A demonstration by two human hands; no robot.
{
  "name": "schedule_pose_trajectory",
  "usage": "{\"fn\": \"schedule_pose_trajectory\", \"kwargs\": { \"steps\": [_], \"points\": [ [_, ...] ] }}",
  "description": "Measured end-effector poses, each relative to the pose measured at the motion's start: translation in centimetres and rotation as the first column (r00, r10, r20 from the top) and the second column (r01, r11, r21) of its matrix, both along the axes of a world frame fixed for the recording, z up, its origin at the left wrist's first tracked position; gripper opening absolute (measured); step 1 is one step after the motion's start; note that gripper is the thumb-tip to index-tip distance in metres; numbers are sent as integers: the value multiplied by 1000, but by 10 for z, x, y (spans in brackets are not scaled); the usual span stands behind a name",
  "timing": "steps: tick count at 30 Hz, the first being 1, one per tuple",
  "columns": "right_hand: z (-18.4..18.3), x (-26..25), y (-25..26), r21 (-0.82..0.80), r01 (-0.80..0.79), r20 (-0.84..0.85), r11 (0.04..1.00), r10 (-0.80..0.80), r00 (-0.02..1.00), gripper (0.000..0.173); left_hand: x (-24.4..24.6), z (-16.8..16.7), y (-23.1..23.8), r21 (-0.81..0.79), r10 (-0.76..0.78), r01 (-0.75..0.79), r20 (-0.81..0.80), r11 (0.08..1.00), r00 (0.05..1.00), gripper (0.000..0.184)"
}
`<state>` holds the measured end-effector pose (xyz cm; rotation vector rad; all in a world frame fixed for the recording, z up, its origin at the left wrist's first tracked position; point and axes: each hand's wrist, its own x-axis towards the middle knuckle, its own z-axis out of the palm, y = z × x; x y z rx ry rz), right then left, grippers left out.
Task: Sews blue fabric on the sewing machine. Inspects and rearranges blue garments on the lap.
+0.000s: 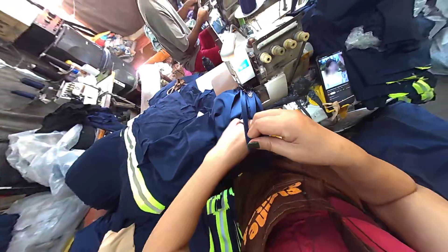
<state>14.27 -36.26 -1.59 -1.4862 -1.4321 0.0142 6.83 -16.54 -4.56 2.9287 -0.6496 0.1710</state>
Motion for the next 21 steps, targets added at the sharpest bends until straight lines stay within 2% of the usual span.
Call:
{"fn": "schedule_pose_trajectory", "kwargs": {
  "steps": [1, 2, 3, 4, 5, 6, 7, 8, 9, 12, 15, 17, 18, 19, 20, 21],
  "points": [
    [-2, -1, -2, -13, -6, -2, 1000, 6, 1000, 16, 6, -4, 10, 71, 99, -95, -57, 993, 993, 8],
    [-6, 0, -4, -35, -19, -14, 999, 18, 1000, 17, 8, -5, 16, 221, 253, -208, -198, 953, 947, 11],
    [-10, 4, -5, -65, -33, -33, 997, 31, 999, 19, 9, -1, 17, 370, 389, -258, -341, 893, 856, 15],
    [-14, 9, -6, -100, -43, -54, 994, 38, 998, 21, 6, 6, 12, 432, 428, -235, -430, 871, 795, 18],
    [-18, 14, -4, -142, -46, -78, 989, 36, 996, 22, -5, 15, 2, 406, 363, -177, -444, 896, 819, 20],
    [-21, 20, 0, -190, -49, -102, 981, 30, 994, 22, -21, 24, -10, 342, 226, -89, -386, 935, 895, 20],
    [-24, 24, 7, -245, -54, -115, 968, 26, 993, 20, -37, 31, -22, 285, 65, 15, -268, 958, 961, 18],
    [-26, 28, 16, -305, -73, -125, 950, 36, 992, 18, -48, 40, -36, 268, -39, 82, -162, 960, 986, 15],
    [-27, 30, 26, -362, -112, -142, 925, 64, 988, 17, -55, 49, -46, 284, -80, 96, -67, 954, 995, 13],
    [-27, 28, 49, -424, -281, -229, 861, 198, 953, 17, -53, 74, -44, 257, -33, 0, 124, 967, 992, 18],
    [-19, 21, 55, -272, -374, -367, 887, 264, 892, 21, -43, 85, -13, 58, 58, -71, 194, 996, 979, 15],
    [-8, 16, 54, -167, -368, -517, 915, 237, 823, 26, -36, 88, 8, -143, 96, -79, 118, 986, 988, 35],
    [-1, 14, 53, -130, -357, -527, 925, 241, 815, 28, -31, 87, 18, -223, 89, -73, 64, 972, 994, 49],
    [2, 12, 54, -89, -334, -475, 939, 255, 842, 29, -27, 84, 29, -264, 76, -71, 11, 962, 997, 59],
    [3, 10, 57, -58, -304, -386, 951, 259, 885, 29, -24, 82, 37, -268, 75, -83, -39, 960, 996, 62],
    [5, 10, 59, -54, -279, -299, 959, 251, 920, 27, -22, 80, 45, -244, 82, -95, -62, 965, 995, 55]
  ]
}}
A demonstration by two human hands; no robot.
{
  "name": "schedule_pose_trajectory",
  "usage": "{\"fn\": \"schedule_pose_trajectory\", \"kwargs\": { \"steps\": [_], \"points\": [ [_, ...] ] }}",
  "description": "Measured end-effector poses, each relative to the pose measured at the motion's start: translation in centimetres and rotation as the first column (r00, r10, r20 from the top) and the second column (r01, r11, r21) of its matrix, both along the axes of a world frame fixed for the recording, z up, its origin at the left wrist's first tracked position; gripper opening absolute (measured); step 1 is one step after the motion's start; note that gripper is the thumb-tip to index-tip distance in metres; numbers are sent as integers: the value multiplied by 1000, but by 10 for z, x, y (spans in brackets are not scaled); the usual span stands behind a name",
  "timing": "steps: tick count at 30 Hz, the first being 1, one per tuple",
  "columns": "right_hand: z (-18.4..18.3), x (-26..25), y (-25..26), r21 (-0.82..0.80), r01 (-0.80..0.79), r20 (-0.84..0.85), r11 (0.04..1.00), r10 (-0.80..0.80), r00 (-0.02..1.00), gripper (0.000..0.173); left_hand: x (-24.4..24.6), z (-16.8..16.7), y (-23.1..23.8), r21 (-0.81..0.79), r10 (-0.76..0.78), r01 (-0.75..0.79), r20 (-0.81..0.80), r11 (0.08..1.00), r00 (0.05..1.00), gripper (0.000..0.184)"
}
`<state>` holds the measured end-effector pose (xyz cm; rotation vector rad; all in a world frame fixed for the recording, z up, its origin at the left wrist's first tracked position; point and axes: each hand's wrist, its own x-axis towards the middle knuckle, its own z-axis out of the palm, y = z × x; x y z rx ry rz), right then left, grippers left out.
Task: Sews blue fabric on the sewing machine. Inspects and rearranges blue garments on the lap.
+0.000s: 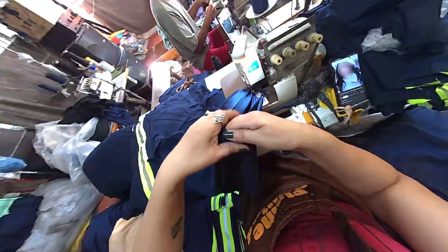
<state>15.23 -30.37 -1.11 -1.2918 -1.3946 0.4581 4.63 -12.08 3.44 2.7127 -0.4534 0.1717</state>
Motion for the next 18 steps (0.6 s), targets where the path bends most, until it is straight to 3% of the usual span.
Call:
{"fn": "schedule_pose_trajectory", "kwargs": {
  "steps": [2, 4, 8, 13, 16, 18],
  "points": [
    [2, 2, 1, 10, 22, 89, 1000, -22, 996, 24, 2, -1, 13, 57, -14, 12, 29, 998, 999, 38],
    [-2, 11, 2, 36, 60, 99, 998, -64, 993, 21, 0, 8, 23, 26, -33, 31, 73, 999, 997, 41],
    [-30, 52, 16, 38, 203, 173, 978, -207, 963, 20, -1, 24, 32, -239, -61, 95, 144, 966, 988, 47],
    [-46, 54, 6, 149, 384, 242, 911, -410, 880, 16, 44, 17, 41, -532, -169, 243, 185, 811, 968, 44],
    [-63, 40, -32, 143, 461, 176, 876, -481, 859, 16, 81, 6, 65, -563, -191, 230, 128, 794, 973, 36],
    [-93, 30, -59, 89, 478, 86, 874, -485, 870, 18, 103, -11, 83, -564, -195, 186, 43, 805, 980, 33]
  ]
}}
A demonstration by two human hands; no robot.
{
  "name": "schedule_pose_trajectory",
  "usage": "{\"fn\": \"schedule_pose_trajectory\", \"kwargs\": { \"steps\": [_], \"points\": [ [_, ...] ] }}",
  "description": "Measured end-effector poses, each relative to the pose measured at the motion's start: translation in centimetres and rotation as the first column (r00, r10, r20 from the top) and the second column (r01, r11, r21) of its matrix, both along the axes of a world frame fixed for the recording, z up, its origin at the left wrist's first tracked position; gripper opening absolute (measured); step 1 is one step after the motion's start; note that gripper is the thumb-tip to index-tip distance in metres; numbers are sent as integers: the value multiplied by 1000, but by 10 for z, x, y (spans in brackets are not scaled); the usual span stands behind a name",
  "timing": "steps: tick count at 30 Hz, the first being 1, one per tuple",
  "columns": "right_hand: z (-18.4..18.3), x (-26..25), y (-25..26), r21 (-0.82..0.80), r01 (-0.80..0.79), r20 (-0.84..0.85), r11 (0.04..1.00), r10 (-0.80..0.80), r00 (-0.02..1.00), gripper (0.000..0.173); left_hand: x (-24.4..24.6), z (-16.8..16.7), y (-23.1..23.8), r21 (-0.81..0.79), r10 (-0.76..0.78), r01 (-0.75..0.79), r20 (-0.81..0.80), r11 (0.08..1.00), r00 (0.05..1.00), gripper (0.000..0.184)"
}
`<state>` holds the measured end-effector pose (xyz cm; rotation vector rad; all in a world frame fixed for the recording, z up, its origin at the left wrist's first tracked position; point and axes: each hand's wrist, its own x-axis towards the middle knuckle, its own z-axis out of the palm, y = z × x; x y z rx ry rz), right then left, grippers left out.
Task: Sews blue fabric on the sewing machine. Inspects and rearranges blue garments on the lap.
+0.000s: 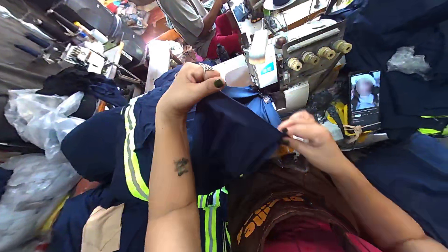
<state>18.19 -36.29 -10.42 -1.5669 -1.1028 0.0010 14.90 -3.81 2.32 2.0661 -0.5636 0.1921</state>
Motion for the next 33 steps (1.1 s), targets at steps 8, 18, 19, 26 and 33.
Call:
{"fn": "schedule_pose_trajectory", "kwargs": {
  "steps": [8, 18, 19, 26, 33],
  "points": [
    [-52, 2, -2, 87, -96, -231, 992, 114, 966, 20, 38, -46, 20, -117, -21, 9, -98, 993, 995, 25],
    [-55, 38, 37, 151, -83, -243, 985, 119, 963, 9, 22, 12, -28, 443, 37, -75, 94, 893, 995, 36],
    [-56, 40, 39, 154, -79, -232, 985, 114, 966, 9, 20, 16, -37, 546, 28, -88, 117, 833, 993, 39],
    [-60, 43, 43, 195, -84, -200, 977, 124, 972, 10, 11, 28, -70, 807, -65, -34, 89, 590, 994, 50],
    [-65, 45, 44, 204, -80, -131, 976, 108, 985, 9, 7, 39, -53, 846, -32, -24, 48, 533, 998, 45]
  ]
}}
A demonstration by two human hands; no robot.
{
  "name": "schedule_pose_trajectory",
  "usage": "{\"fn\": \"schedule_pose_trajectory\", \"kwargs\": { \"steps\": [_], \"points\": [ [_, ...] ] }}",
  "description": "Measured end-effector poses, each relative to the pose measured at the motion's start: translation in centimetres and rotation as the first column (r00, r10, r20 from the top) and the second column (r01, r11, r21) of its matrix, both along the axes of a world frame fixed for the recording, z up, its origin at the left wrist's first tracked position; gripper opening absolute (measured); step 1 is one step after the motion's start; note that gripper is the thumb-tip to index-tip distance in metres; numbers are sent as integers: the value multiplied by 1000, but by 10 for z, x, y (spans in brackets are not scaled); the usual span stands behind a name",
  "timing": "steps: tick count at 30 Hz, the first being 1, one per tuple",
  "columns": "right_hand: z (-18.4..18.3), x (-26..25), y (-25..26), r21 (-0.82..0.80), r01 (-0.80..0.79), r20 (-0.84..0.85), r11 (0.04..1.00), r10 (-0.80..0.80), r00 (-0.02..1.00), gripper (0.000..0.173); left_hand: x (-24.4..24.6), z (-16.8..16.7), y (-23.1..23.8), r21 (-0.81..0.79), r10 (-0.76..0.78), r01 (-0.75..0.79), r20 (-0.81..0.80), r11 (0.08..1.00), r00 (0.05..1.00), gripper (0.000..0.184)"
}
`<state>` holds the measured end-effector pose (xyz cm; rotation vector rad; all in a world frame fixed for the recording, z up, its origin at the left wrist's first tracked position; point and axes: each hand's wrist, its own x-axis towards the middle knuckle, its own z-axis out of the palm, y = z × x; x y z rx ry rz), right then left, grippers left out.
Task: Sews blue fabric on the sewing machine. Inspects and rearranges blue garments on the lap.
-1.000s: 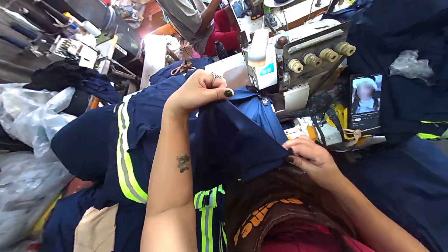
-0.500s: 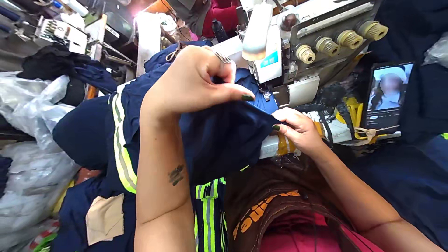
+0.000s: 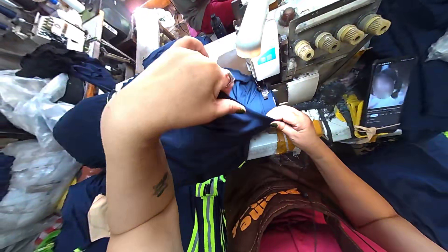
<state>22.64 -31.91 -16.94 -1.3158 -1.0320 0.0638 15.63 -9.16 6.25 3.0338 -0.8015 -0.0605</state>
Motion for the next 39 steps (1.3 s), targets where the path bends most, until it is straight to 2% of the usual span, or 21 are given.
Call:
{"fn": "schedule_pose_trajectory", "kwargs": {
  "steps": [4, 7, 10, 17, 20, 24, 27, 30, 33, 36, 39],
  "points": [
    [1, 3, 0, 3, -1, 20, 1000, 1, 1000, 11, -6, 3, -13, -59, -63, 61, -33, 996, 997, 39],
    [2, 3, -2, -16, 14, 37, 1000, -13, 999, 12, 3, -7, -8, -24, 0, 0, -34, 1000, 999, 30],
    [1, 4, -2, -1, 29, 48, 1000, -29, 998, 12, 7, -17, -12, -92, -24, 18, -59, 996, 998, 27],
    [0, 3, -4, 7, 31, 44, 999, -31, 999, 13, 5, -46, -20, -172, -17, 26, 54, 985, 998, 23],
    [1, 2, -4, 24, 19, 41, 1000, -20, 999, 13, -5, -59, -38, -189, 69, -51, 90, 981, 994, 21],
    [-2, -4, -8, 8, 85, 50, 996, -85, 995, 15, -24, -90, -73, -214, 242, -199, 197, 956, 950, 17],
    [-4, -11, -9, -13, 167, 91, 986, -165, 982, 12, -33, -123, -96, -256, 408, -343, 270, 904, 872, 15],
    [-10, -13, -8, -15, 235, 146, 972, -231, 962, 14, -40, -153, -111, -358, 558, -440, 370, 823, 742, 12],
    [-12, -13, -6, -24, 280, 180, 960, -271, 946, 15, -42, -171, -118, -436, 637, -472, 418, 766, 647, 9],
    [-9, -9, -1, -29, 314, 195, 949, -302, 933, 18, -34, -176, -116, -453, 645, -469, 420, 758, 638, 11],
    [-7, -2, 5, -16, 355, 195, 935, -345, 918, 20, -17, -181, -106, -552, 664, -415, 389, 723, 639, 14]
  ]
}}
